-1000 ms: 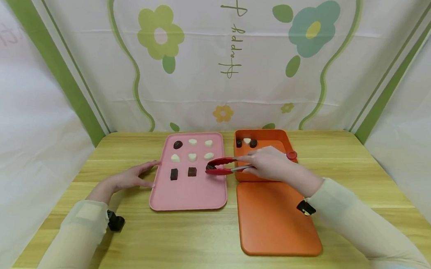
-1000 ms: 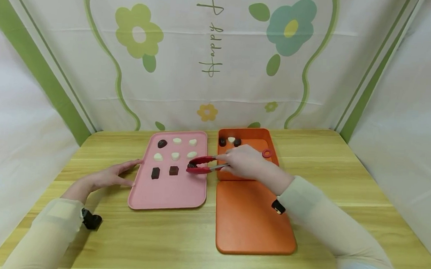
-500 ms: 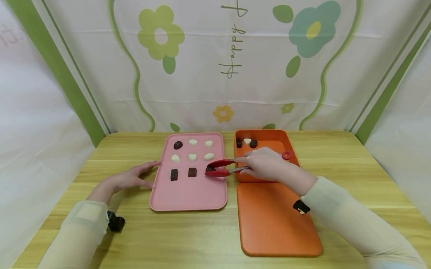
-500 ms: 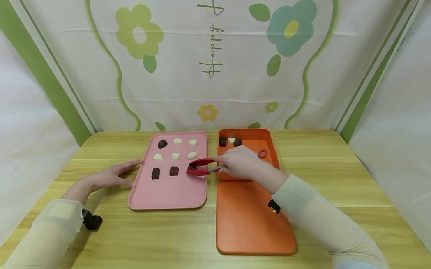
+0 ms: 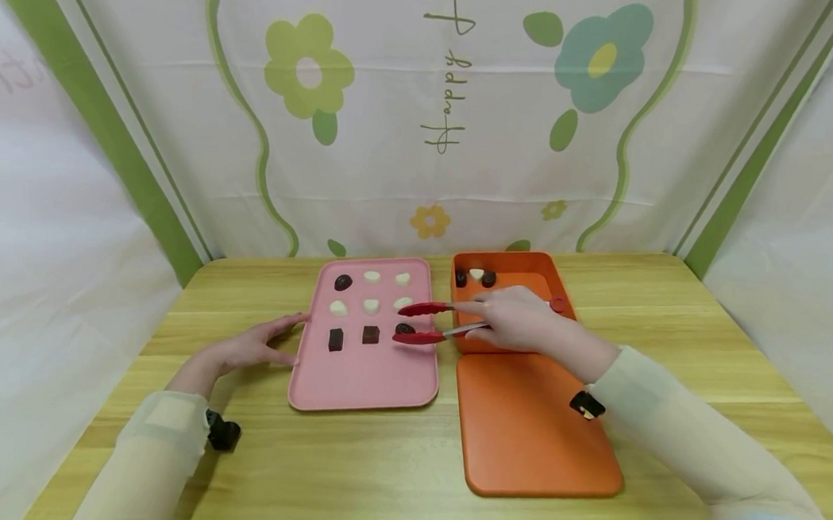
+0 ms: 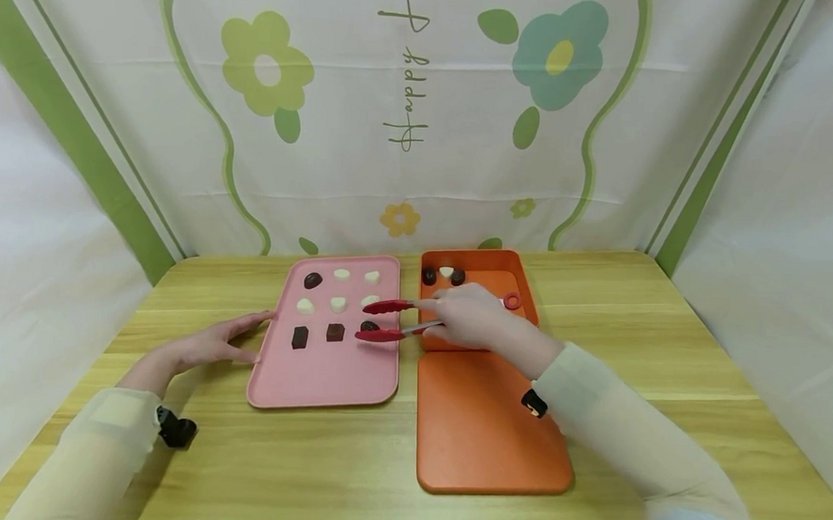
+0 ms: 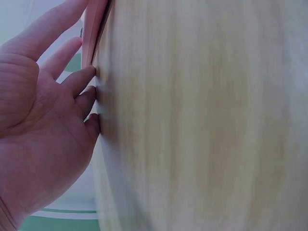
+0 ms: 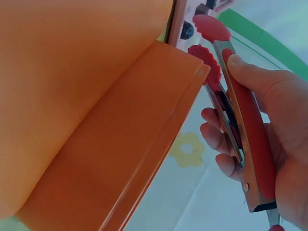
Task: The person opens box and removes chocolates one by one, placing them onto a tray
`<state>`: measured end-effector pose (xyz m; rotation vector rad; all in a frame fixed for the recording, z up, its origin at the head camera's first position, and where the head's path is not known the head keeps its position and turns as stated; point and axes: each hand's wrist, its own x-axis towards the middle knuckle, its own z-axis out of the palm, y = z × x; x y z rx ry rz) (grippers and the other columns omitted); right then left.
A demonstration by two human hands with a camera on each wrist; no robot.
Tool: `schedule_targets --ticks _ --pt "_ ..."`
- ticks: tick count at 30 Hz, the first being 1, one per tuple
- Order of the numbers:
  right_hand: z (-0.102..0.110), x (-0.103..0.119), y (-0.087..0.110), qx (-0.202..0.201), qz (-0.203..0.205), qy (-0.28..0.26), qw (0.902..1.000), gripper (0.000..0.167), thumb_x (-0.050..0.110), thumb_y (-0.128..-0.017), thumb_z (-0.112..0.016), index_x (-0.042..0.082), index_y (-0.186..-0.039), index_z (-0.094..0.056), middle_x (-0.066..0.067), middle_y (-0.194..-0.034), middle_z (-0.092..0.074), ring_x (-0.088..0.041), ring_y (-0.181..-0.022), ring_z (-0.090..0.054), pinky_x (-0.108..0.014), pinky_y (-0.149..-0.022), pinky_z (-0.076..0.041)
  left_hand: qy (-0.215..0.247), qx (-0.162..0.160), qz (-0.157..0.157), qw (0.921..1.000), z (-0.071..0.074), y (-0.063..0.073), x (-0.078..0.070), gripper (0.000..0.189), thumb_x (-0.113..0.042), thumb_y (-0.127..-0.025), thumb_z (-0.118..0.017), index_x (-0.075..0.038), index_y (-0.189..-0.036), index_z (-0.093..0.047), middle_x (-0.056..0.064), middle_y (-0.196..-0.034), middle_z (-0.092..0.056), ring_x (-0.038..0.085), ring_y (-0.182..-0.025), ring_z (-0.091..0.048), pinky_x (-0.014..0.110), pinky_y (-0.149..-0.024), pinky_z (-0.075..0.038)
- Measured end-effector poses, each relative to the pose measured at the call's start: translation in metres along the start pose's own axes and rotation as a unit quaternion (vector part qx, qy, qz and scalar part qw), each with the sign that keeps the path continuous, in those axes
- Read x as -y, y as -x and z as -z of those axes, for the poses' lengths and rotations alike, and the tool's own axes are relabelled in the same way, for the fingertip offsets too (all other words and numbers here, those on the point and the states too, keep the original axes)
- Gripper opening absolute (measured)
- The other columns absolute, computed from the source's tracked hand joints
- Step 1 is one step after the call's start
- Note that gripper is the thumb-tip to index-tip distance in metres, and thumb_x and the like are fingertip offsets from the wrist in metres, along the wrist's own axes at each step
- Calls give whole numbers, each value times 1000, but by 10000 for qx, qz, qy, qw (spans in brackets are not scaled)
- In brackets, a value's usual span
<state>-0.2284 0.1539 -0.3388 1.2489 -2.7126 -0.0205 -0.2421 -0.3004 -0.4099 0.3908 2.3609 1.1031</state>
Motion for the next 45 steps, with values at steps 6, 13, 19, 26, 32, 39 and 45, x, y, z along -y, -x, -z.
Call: schedule_targets --ticks 6,13,19,26,32,39,45 --pt "2 -9 18 -565 -24 -50 9984 49 39 -86 -74 23 -132 -64 2 -86 -68 -11 -54 -47 -25 -45 -36 2 -3 -25 10000 0 0 1 87 -29 -86 -76 -19 -156 -25 21 -160 -10 43 -144 -7 63 -111 -10" --pt "7 -24 43 -395 -766 -327 9957 52 38 -87 -73 20 -135 -61 -10 -116 -67 -24 -82 -66 -35 -59 -52 2 1 6 10000 0 0 3 87 -30 -85 -76 -19 -156 -25 21 -160 -9 44 -144 -7 64 -111 -9" --pt "12 -41 59 -383 -1143 -433 9918 52 34 -88 -73 15 -134 -61 -13 -118 -66 -20 -71 -63 -38 -60 -52 -44 -12 30 10000 0 1 4 87 -30 -86 -75 -18 -156 -25 22 -159 -8 45 -144 -6 64 -111 -9" --pt "14 -59 74 -321 -1397 -348 9891 51 34 -88 -73 12 -133 -61 -17 -118 -66 -26 -78 -65 -47 -71 -54 -49 0 24 10000 0 0 5 87 -31 -86 -75 -18 -156 -25 23 -159 -8 45 -144 -6 65 -110 -9" --pt "16 -69 82 -286 -1478 -286 9882 51 33 -88 -72 11 -132 -62 -18 -118 -66 -30 -84 -66 -48 -70 -54 -37 6 0 10000 1 -1 5 87 -30 -86 -75 -18 -156 -25 23 -159 -8 44 -144 -6 64 -111 -8" --pt "18 -78 89 -88 -1632 -211 9863 48 32 -88 -72 11 -130 -64 -19 -119 -65 -37 -98 -65 -53 -76 -52 -90 13 -24 10000 1 -2 3 87 -30 -86 -75 -18 -156 -24 23 -159 -8 45 -143 -7 64 -110 -9" --pt "14 -89 91 80 -1709 -158 9851 49 33 -88 -73 10 -130 -64 -18 -114 -67 -36 -96 -65 -51 -70 -53 -67 24 -39 10000 1 -2 3 87 -30 -85 -76 -18 -156 -25 23 -159 -9 44 -144 -7 63 -111 -10"
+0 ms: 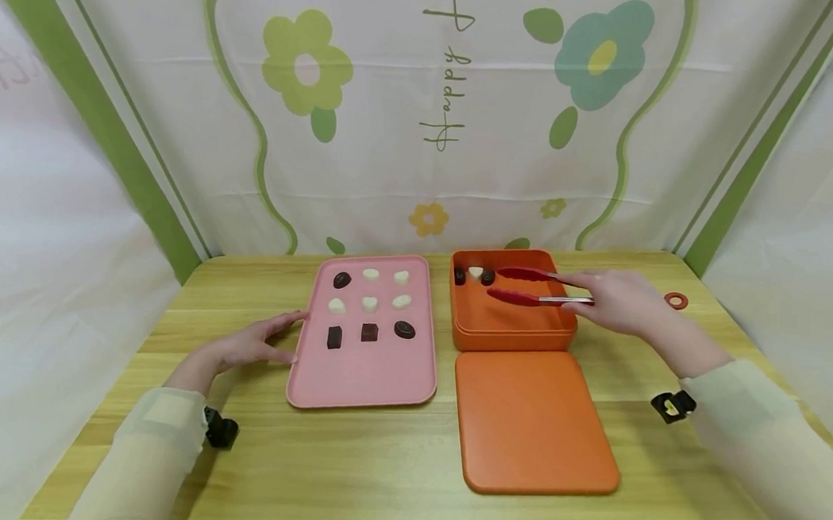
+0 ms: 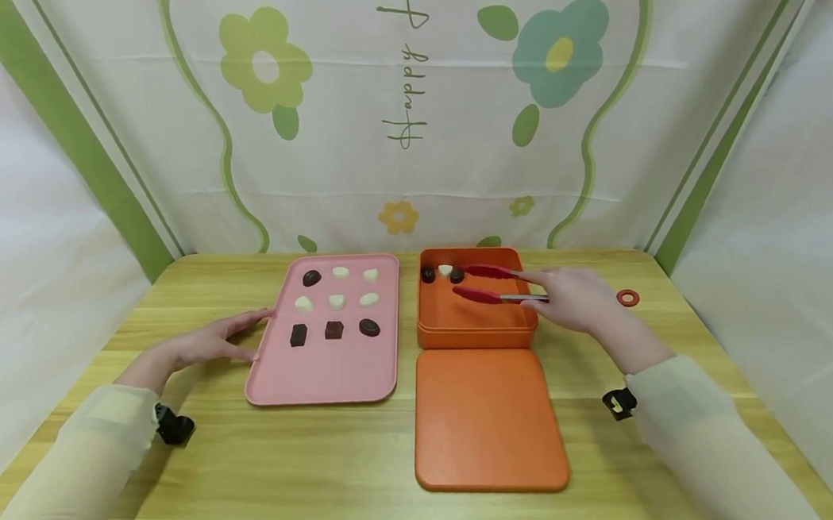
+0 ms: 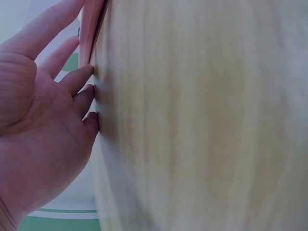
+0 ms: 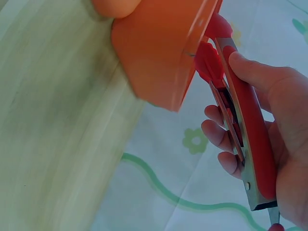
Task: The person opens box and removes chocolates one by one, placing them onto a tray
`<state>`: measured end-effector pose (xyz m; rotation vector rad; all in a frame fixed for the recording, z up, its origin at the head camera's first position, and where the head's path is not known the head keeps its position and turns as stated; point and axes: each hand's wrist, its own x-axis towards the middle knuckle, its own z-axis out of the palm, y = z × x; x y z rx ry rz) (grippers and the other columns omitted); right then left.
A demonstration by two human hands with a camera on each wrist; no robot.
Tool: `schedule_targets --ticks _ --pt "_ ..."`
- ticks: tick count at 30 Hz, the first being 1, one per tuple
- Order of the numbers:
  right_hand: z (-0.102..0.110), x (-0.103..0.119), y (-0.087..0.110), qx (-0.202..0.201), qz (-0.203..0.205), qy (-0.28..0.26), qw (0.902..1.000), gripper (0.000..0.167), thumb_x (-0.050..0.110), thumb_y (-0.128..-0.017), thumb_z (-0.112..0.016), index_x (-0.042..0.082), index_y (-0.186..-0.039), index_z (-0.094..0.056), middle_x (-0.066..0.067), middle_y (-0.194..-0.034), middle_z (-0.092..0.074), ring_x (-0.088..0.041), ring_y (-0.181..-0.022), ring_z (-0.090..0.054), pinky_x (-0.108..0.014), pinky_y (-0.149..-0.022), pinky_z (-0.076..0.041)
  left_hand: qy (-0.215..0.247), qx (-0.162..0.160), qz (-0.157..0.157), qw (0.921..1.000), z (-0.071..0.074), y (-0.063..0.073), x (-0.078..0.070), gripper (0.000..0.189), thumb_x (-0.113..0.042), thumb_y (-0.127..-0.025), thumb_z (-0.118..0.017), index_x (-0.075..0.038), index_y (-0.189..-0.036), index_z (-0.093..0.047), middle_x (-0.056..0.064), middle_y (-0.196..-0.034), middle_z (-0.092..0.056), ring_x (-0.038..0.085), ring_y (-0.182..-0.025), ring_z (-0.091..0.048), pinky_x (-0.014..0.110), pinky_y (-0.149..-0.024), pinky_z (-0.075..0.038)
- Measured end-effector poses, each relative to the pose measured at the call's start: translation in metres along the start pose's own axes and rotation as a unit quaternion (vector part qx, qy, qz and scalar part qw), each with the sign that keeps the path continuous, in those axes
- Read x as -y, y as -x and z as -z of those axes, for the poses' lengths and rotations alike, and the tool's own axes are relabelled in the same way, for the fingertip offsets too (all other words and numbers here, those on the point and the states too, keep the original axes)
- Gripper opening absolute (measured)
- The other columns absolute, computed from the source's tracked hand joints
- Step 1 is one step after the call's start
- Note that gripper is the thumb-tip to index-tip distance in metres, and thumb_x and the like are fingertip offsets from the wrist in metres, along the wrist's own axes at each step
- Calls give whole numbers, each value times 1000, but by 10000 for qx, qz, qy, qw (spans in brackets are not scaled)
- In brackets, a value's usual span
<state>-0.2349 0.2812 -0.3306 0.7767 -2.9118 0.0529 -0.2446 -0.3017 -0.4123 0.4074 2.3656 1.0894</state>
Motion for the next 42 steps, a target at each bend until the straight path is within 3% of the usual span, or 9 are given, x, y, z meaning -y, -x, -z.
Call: schedule_targets --ticks 3,6,12,19,33,42 --pt "-2 -3 -4 108 -80 -26 9999 50 33 -87 -74 10 -130 -64 -16 -107 -69 -31 -85 -66 -44 -61 -52 -31 -14 25 10000 0 0 0 88 -31 -85 -76 -19 -156 -25 22 -159 -10 44 -144 -8 63 -111 -10" --pt "-5 -6 -9 228 -173 -43 9996 51 34 -87 -73 10 -131 -63 -9 -90 -69 -23 -71 -60 -36 -53 -46 -40 -19 31 10000 0 0 0 88 -31 -85 -76 -19 -156 -25 22 -159 -11 43 -144 -8 64 -111 -10" --pt "-10 -8 -22 404 -258 -92 9988 50 34 -88 -73 10 -131 -63 2 -63 -47 -18 -58 -46 -32 -49 -34 -29 -22 51 10000 0 1 -1 88 -30 -85 -76 -19 -156 -24 21 -160 -11 43 -144 -8 63 -111 -10" --pt "-15 -9 -35 481 -224 -87 9986 47 33 -88 -72 8 -127 -65 3 -61 -47 -19 -59 -46 -31 -48 -32 -37 -32 25 10000 0 1 -2 88 -30 -85 -76 -19 -156 -24 21 -159 -12 43 -144 -9 63 -111 -10" --pt "-16 -8 -44 532 -199 6 9984 46 35 -89 -71 7 -126 -66 1 -70 -60 -20 -63 -50 -33 -51 -38 -7 -15 -1 10000 0 1 1 87 -29 -86 -76 -19 -156 -25 20 -160 -11 42 -144 -7 62 -112 -9" --pt "-17 -9 -45 481 -76 25 9988 43 32 -91 -69 6 -126 -66 4 -58 -49 -18 -58 -46 -33 -50 -36 3 -27 -3 10000 0 0 1 88 -29 -85 -76 -18 -156 -25 20 -160 -11 42 -144 -8 62 -112 -10"
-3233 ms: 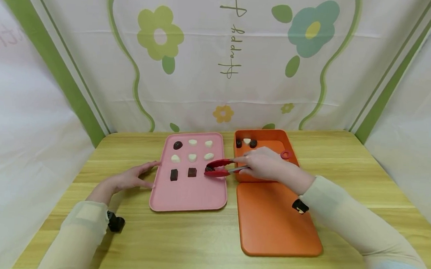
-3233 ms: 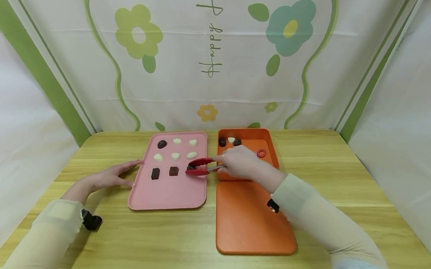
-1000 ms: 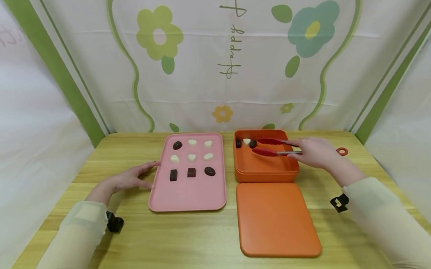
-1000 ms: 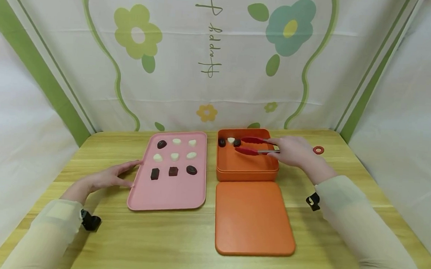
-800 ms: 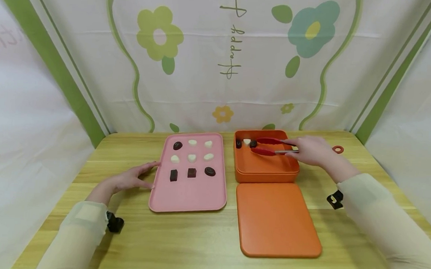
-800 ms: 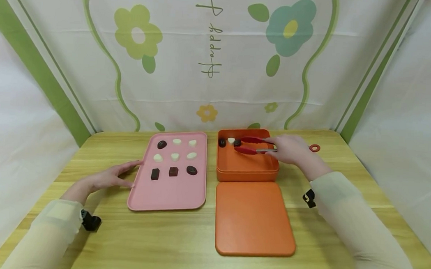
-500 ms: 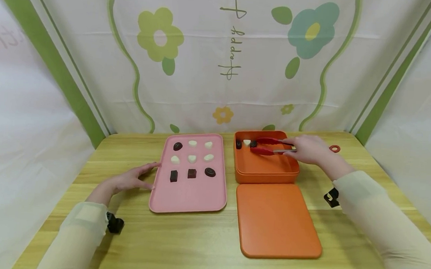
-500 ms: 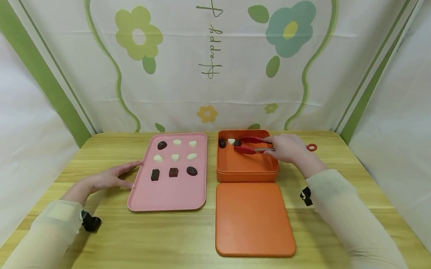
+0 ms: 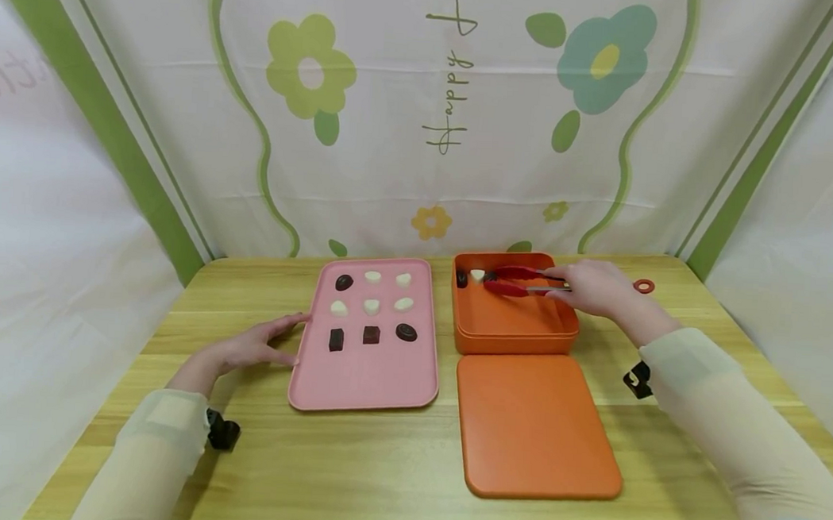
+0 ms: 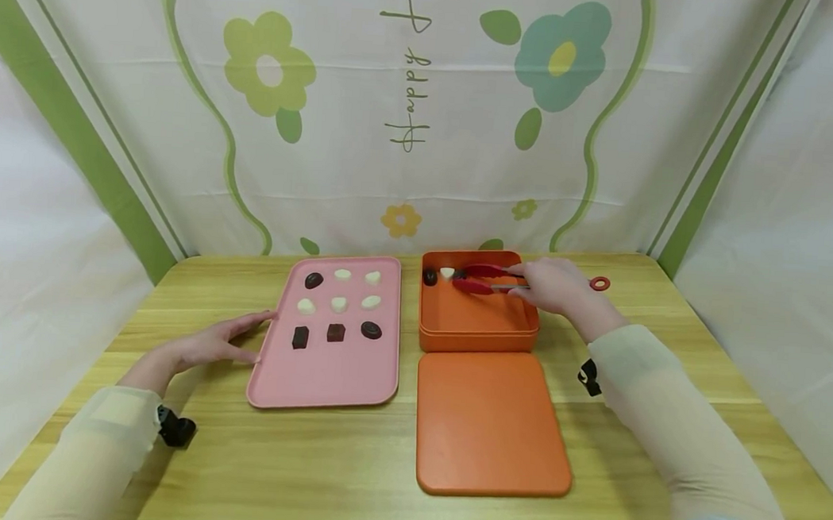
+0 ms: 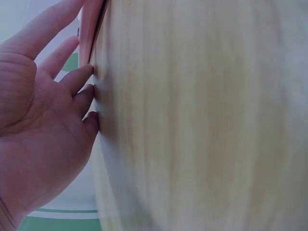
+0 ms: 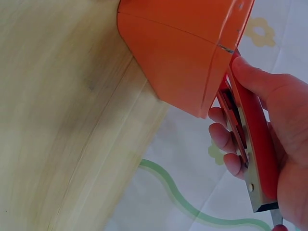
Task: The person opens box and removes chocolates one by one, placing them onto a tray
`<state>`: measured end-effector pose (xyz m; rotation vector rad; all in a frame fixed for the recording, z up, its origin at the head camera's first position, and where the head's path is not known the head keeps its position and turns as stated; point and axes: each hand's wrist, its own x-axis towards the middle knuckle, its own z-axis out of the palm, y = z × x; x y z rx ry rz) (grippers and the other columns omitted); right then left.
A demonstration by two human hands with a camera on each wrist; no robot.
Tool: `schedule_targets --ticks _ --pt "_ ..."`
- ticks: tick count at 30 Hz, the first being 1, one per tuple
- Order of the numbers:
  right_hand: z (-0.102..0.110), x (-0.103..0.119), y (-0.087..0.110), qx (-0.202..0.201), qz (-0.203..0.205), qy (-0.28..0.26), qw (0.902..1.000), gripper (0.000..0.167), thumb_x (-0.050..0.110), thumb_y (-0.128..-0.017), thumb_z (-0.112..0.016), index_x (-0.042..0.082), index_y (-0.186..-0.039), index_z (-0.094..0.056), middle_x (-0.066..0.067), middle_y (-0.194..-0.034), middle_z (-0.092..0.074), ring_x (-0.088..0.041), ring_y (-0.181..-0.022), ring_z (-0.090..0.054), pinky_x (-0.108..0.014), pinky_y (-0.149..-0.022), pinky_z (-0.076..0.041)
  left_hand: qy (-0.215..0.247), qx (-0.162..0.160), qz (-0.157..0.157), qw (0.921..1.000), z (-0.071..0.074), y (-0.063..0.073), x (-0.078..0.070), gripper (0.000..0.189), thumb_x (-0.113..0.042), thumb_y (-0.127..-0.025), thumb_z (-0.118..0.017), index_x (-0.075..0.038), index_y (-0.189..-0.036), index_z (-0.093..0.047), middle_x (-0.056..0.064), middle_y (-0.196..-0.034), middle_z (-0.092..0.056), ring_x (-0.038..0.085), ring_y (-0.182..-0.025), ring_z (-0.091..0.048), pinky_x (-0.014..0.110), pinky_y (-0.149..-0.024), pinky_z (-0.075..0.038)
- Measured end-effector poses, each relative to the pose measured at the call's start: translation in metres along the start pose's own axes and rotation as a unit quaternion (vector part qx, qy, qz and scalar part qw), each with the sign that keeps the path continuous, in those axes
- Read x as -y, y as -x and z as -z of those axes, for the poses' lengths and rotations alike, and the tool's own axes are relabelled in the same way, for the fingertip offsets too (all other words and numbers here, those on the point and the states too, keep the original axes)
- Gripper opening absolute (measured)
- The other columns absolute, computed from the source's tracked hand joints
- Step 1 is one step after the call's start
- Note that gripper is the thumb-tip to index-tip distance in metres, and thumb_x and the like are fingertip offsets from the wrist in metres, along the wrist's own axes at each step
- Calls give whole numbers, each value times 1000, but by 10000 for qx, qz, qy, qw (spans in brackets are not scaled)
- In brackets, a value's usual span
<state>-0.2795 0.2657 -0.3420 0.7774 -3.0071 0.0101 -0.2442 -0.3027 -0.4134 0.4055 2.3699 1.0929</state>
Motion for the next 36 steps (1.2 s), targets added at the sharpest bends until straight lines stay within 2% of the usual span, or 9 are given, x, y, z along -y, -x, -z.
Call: schedule_targets --ticks 11,19,31,36 --pt "0 -2 6 -118 82 -41 9999 42 28 -90 -70 5 -125 -66 4 -58 -51 -19 -57 -47 -34 -52 -39 10 53 17 10000 -1 0 -2 88 -29 -86 -75 -18 -156 -24 22 -159 -10 44 -144 -7 64 -111 -10" --pt "14 1 20 -357 103 -95 9993 46 30 -90 -70 6 -129 -63 -10 -84 -70 -26 -73 -63 -47 -64 -51 0 53 34 10000 0 -1 -1 88 -30 -85 -76 -19 -156 -24 22 -159 -9 44 -144 -7 64 -111 -9" --pt "32 17 39 -754 243 33 9969 48 32 -90 -70 12 -133 -61 -19 -114 -68 -33 -89 -67 -47 -65 -52 13 69 49 10000 1 -2 0 87 -30 -85 -76 -18 -155 -26 22 -159 -9 44 -144 -7 62 -111 -9" --pt "37 26 44 -1071 446 23 9932 45 29 -89 -71 13 -131 -63 -17 -118 -67 -32 -85 -68 -46 -64 -53 -5 68 50 10000 1 -2 -1 88 -30 -85 -76 -18 -156 -25 22 -159 -9 44 -144 -7 63 -111 -9"
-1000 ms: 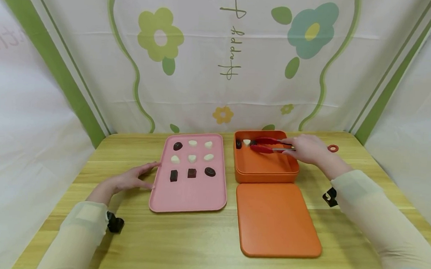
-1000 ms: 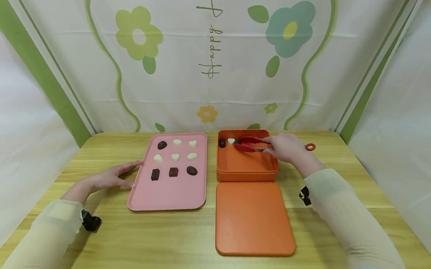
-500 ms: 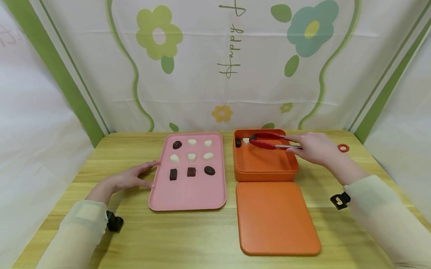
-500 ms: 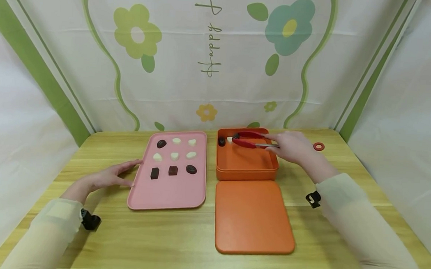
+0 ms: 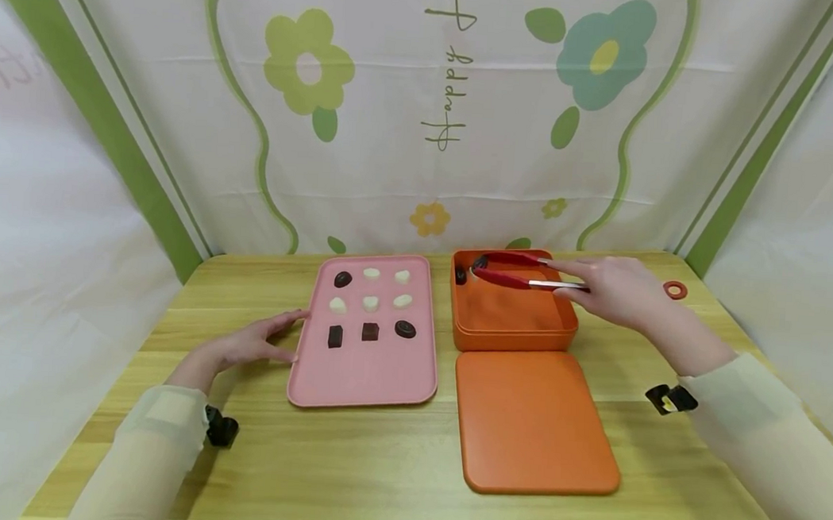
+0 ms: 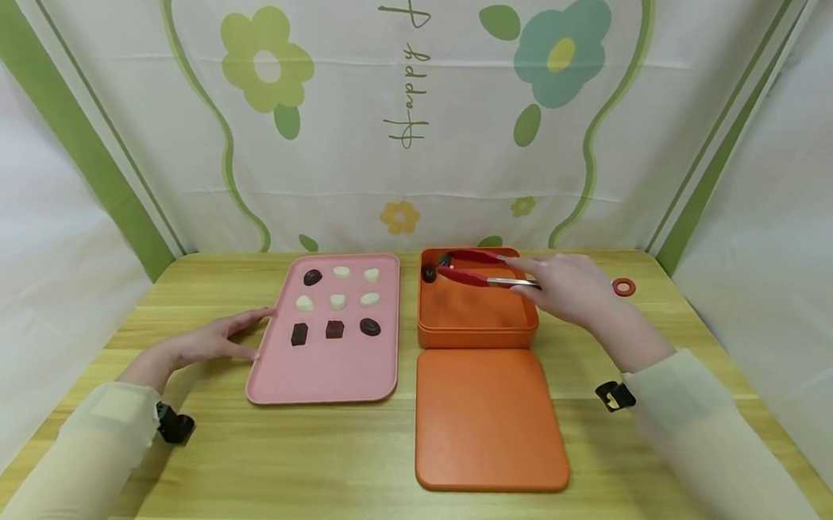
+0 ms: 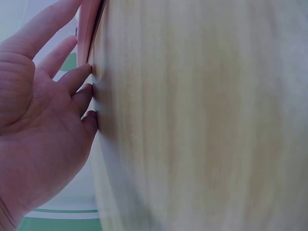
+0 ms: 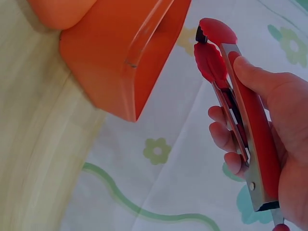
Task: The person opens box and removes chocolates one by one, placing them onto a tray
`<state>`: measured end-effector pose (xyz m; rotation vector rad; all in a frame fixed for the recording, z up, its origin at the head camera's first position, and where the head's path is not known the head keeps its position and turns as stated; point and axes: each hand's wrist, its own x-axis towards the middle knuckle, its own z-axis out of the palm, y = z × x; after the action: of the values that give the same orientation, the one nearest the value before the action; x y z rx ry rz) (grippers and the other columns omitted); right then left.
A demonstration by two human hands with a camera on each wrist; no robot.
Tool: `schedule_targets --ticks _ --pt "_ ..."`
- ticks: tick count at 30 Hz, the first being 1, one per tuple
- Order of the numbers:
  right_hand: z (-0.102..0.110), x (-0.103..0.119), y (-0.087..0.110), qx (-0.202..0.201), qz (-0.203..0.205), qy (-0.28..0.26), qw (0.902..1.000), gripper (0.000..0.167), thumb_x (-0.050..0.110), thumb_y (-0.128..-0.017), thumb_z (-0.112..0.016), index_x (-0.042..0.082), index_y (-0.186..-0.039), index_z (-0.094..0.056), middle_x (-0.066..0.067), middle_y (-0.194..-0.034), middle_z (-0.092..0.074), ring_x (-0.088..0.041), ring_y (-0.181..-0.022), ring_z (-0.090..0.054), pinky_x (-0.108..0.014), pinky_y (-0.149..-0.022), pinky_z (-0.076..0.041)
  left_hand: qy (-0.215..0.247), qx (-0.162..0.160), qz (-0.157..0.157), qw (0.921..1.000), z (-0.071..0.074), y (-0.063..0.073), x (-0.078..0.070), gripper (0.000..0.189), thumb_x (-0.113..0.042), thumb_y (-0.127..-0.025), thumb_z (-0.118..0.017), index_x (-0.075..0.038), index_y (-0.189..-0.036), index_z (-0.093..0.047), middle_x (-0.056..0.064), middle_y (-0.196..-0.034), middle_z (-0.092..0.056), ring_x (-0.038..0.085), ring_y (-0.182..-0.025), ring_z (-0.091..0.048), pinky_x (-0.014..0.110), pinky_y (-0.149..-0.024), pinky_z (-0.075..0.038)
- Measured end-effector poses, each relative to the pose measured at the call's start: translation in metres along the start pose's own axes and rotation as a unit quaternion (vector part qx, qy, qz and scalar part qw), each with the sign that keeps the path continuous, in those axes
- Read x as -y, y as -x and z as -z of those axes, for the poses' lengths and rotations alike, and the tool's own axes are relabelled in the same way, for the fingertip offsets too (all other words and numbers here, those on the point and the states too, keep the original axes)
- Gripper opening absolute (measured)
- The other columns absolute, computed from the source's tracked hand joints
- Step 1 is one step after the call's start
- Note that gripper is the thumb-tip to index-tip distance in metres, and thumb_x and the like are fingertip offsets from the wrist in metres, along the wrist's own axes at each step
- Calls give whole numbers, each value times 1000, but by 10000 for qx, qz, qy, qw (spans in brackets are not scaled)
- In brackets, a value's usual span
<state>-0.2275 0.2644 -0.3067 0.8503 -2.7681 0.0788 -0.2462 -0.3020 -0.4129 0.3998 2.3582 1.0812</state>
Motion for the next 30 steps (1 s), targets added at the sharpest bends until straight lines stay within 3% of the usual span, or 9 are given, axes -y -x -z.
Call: schedule_targets --ticks 5,11,20,25,30 --pt "3 11 0 -369 340 28 9987 43 27 -86 -75 12 -126 -67 -14 -111 -70 -27 -75 -68 -44 -60 -53 -16 -3 5 10000 0 0 -1 88 -31 -85 -76 -18 -155 -25 23 -159 -8 45 -143 -7 62 -111 -9" --pt "3 24 -3 -518 712 37 9961 45 25 -84 -77 10 -125 -67 -7 -97 -70 -16 -60 -59 -35 -53 -49 -6 13 9 10000 0 0 -1 88 -31 -85 -76 -18 -156 -25 23 -159 -8 45 -144 -7 63 -111 -9" --pt "2 45 -10 -458 965 89 9942 48 28 -84 -77 14 -128 -66 -10 -106 -70 -20 -65 -64 -35 -53 -51 -45 -4 -7 10000 1 0 -1 87 -31 -85 -76 -19 -155 -26 22 -160 -9 44 -144 -7 63 -111 -9" --pt "-1 57 -14 -470 1112 98 9926 46 29 -84 -77 15 -126 -67 -9 -104 -71 -20 -62 -63 -31 -49 -48 -59 -9 -10 10000 1 0 0 87 -31 -85 -76 -19 -156 -25 21 -160 -9 43 -144 -7 62 -112 -10" --pt "-9 68 -21 -475 1303 21 9903 46 30 -83 -78 17 -126 -68 -8 -105 -71 -22 -70 -67 -31 -50 -49 -52 -15 -6 10000 1 0 1 88 -30 -85 -76 -20 -156 -25 20 -160 -9 42 -144 -7 62 -112 -10"
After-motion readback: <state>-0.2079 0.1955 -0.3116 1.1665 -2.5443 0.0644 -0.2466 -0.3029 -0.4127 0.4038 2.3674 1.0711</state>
